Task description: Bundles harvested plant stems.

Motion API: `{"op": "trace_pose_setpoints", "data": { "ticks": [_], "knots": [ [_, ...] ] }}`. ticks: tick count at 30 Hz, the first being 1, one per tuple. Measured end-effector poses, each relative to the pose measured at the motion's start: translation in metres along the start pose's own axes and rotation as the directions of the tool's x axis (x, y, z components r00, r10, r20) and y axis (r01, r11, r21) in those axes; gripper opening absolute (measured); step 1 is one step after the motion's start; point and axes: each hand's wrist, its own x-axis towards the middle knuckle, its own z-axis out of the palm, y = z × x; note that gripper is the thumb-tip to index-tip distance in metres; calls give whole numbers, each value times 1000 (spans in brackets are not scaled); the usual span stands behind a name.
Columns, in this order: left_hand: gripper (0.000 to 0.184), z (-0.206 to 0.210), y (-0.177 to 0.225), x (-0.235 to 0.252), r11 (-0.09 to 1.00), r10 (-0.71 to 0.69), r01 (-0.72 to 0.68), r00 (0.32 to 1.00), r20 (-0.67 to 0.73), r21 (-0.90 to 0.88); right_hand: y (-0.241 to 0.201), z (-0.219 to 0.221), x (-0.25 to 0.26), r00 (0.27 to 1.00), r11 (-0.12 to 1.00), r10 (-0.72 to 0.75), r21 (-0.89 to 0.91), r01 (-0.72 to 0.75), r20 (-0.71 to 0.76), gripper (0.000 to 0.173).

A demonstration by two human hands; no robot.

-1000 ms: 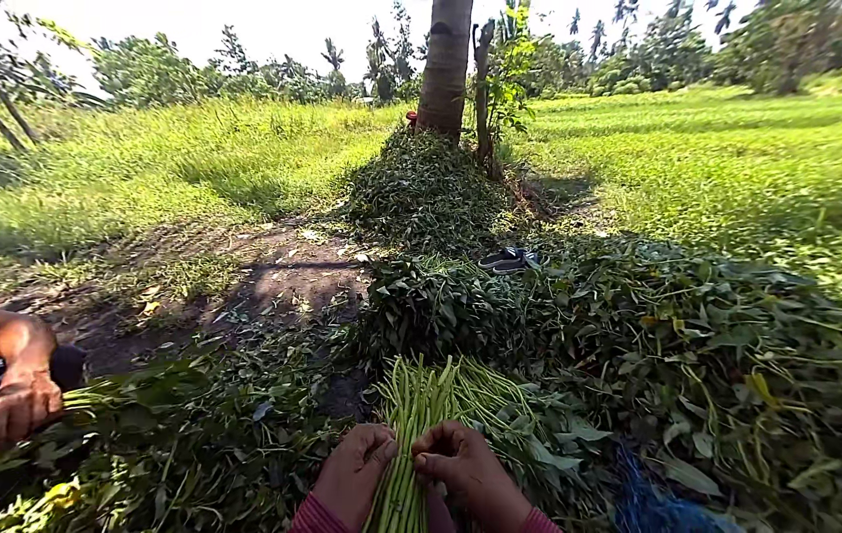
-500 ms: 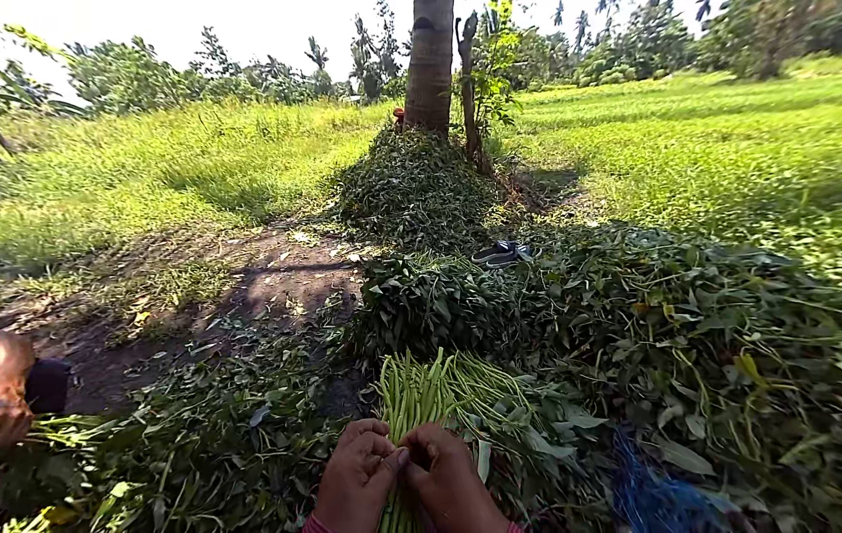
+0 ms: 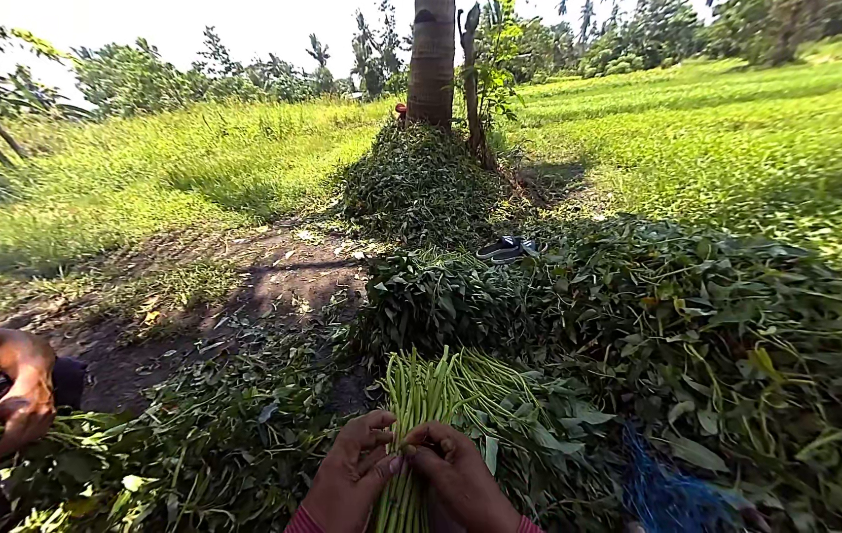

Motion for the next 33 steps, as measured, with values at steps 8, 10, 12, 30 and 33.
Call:
{"op": "trace_pose_setpoints", "data": {
  "ticks": [8,10,12,30,33],
  "knots": [
    [20,-15,-6,14,914,195,-225,973,120,339,-5,-5,5,995,999,20,-33,-17,97,23],
    [14,-15,-8,17,872,302,-322,947,111,368,-5,-7,6,992,999,19,-42,-14,121,25],
    [14,-15,-7,19,814,373,-384,921,116,436,-6,-7,6,992,999,17,-52,-11,127,25],
    [16,-7,-23,34,157,766,-710,526,369,686,-10,8,7,975,982,145,144,-121,-166,21],
    [15,-11,-21,38,115,760,-750,489,428,651,-9,8,8,973,975,166,172,-138,-162,22]
  ]
}}
